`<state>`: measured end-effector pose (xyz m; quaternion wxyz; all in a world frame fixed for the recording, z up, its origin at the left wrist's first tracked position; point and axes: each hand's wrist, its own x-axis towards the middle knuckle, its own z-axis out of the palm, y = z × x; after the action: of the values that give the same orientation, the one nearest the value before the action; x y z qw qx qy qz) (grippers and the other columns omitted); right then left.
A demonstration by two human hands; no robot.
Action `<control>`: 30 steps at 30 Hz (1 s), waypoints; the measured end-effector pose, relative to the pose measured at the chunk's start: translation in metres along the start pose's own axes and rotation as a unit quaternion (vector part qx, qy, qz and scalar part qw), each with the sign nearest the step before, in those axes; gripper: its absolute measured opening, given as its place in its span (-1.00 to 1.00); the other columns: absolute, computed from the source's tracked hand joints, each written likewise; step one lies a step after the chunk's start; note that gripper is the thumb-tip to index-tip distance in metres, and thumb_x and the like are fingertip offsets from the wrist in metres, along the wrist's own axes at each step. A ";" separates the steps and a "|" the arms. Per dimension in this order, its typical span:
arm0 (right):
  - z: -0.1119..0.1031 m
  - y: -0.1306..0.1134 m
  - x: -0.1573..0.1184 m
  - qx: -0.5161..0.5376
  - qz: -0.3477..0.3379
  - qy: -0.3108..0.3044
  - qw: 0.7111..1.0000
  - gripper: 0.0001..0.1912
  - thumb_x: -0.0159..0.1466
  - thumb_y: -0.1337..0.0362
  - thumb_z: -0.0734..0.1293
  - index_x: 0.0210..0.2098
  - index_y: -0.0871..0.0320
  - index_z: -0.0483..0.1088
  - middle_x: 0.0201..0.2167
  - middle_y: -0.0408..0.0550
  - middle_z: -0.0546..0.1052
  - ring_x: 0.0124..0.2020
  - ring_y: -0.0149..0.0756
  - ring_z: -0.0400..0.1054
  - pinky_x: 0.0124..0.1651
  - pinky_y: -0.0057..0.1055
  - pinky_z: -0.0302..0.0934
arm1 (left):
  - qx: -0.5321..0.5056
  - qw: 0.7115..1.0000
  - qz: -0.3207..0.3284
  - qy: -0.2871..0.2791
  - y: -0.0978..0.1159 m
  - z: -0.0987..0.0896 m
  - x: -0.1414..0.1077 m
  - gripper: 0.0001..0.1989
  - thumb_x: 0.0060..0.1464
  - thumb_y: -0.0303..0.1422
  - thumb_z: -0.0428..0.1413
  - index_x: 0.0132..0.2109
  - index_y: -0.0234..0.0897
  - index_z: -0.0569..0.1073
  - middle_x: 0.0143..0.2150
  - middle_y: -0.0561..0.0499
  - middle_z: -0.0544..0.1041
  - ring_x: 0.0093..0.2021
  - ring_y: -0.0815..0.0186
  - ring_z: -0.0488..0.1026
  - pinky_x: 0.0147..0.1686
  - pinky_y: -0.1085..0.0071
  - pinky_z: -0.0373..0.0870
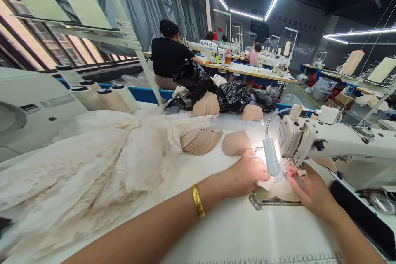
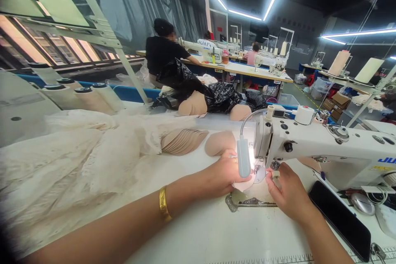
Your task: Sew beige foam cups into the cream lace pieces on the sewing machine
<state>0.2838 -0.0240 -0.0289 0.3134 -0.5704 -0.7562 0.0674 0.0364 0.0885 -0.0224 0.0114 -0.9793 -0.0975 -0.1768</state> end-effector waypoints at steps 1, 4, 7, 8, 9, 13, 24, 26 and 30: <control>0.000 0.000 0.000 0.002 0.004 -0.001 1.000 -0.75 0.49 0.16 0.19 -0.05 0.09 0.46 -0.07 0.12 0.58 -0.09 -0.02 0.52 -0.36 -0.25 0.45 | -0.010 1.000 -0.003 -0.006 0.000 0.000 0.000 -0.64 -0.09 -0.67 0.10 -0.18 -0.17 0.50 -0.23 0.03 0.61 -0.15 0.14 0.50 -0.13 0.22 0.12; 0.001 0.001 -0.002 0.012 0.016 -0.013 1.000 -0.72 0.51 0.14 0.17 -0.04 0.09 0.47 -0.10 0.11 0.57 -0.25 -0.13 0.50 -0.46 -0.30 0.39 | -0.019 1.000 -0.010 -0.019 -0.001 0.001 -0.001 -0.61 -0.11 -0.68 0.10 -0.16 -0.18 0.50 -0.18 0.01 0.62 -0.12 0.12 0.50 -0.10 0.20 0.10; 0.000 0.000 -0.002 0.015 0.021 -0.029 0.999 -0.71 0.51 0.12 0.16 -0.07 0.08 0.48 -0.16 0.06 0.55 -0.42 -0.22 0.41 -0.49 -0.29 0.37 | -0.008 1.000 -0.007 -0.016 -0.002 0.002 -0.001 -0.61 -0.11 -0.67 0.12 -0.16 -0.16 0.50 -0.21 0.01 0.61 -0.15 0.14 0.49 -0.11 0.21 0.09; 0.000 -0.001 -0.001 0.016 0.021 -0.031 0.999 -0.71 0.51 0.12 0.16 -0.08 0.07 0.48 -0.17 0.06 0.55 -0.41 -0.22 0.41 -0.49 -0.29 0.37 | -0.004 1.000 -0.005 -0.013 -0.002 0.002 -0.001 -0.62 -0.11 -0.67 0.13 -0.16 -0.16 0.50 -0.23 0.02 0.60 -0.16 0.15 0.49 -0.12 0.21 0.09; -0.001 -0.002 -0.001 0.017 0.020 -0.031 0.999 -0.72 0.51 0.13 0.16 -0.08 0.07 0.48 -0.19 0.06 0.54 -0.38 -0.19 0.43 -0.48 -0.29 0.37 | -0.002 1.000 -0.004 -0.009 -0.003 0.002 -0.002 -0.62 -0.11 -0.66 0.14 -0.16 -0.15 0.50 -0.25 0.03 0.59 -0.17 0.16 0.48 -0.13 0.22 0.08; -0.004 -0.005 0.000 0.012 0.006 -0.031 0.999 -0.72 0.50 0.16 0.16 -0.05 0.06 0.48 -0.22 0.05 0.55 -0.28 -0.12 0.47 -0.43 -0.28 0.40 | 0.000 1.000 -0.005 -0.003 -0.002 0.003 -0.002 -0.60 -0.11 -0.67 0.13 -0.15 -0.14 0.50 -0.27 0.04 0.59 -0.19 0.18 0.47 -0.14 0.22 0.05; 0.004 0.002 -0.002 0.030 0.051 -0.004 0.998 -0.72 0.51 0.08 0.19 -0.06 0.08 0.45 -0.11 0.08 0.56 -0.26 -0.13 0.47 -0.34 -0.23 0.44 | -0.004 1.000 -0.007 -0.002 -0.004 0.005 -0.001 -0.63 -0.06 -0.66 0.13 -0.16 -0.14 0.51 -0.24 0.02 0.61 -0.18 0.15 0.48 -0.17 0.22 0.03; 0.005 0.003 -0.002 0.040 0.065 -0.008 0.997 -0.70 0.51 0.05 0.18 -0.06 0.09 0.43 -0.09 0.10 0.56 -0.25 -0.12 0.47 -0.32 -0.21 0.44 | -0.008 1.000 -0.008 -0.006 -0.004 0.005 -0.001 -0.63 -0.07 -0.66 0.13 -0.16 -0.15 0.51 -0.22 0.02 0.62 -0.16 0.15 0.49 -0.15 0.21 0.05; 0.004 0.002 -0.001 0.055 0.074 -0.025 0.995 -0.68 0.52 0.02 0.17 -0.06 0.09 0.42 -0.08 0.08 0.55 -0.19 -0.10 0.46 -0.22 -0.15 0.44 | -0.014 1.000 -0.012 -0.010 -0.004 0.006 -0.001 -0.64 -0.08 -0.65 0.13 -0.16 -0.16 0.52 -0.20 0.03 0.63 -0.15 0.16 0.50 -0.13 0.21 0.08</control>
<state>0.2827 -0.0230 -0.0335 0.3190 -0.6049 -0.7148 0.1463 0.0368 0.0926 -0.0281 -0.0053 -0.9800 -0.1065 -0.1680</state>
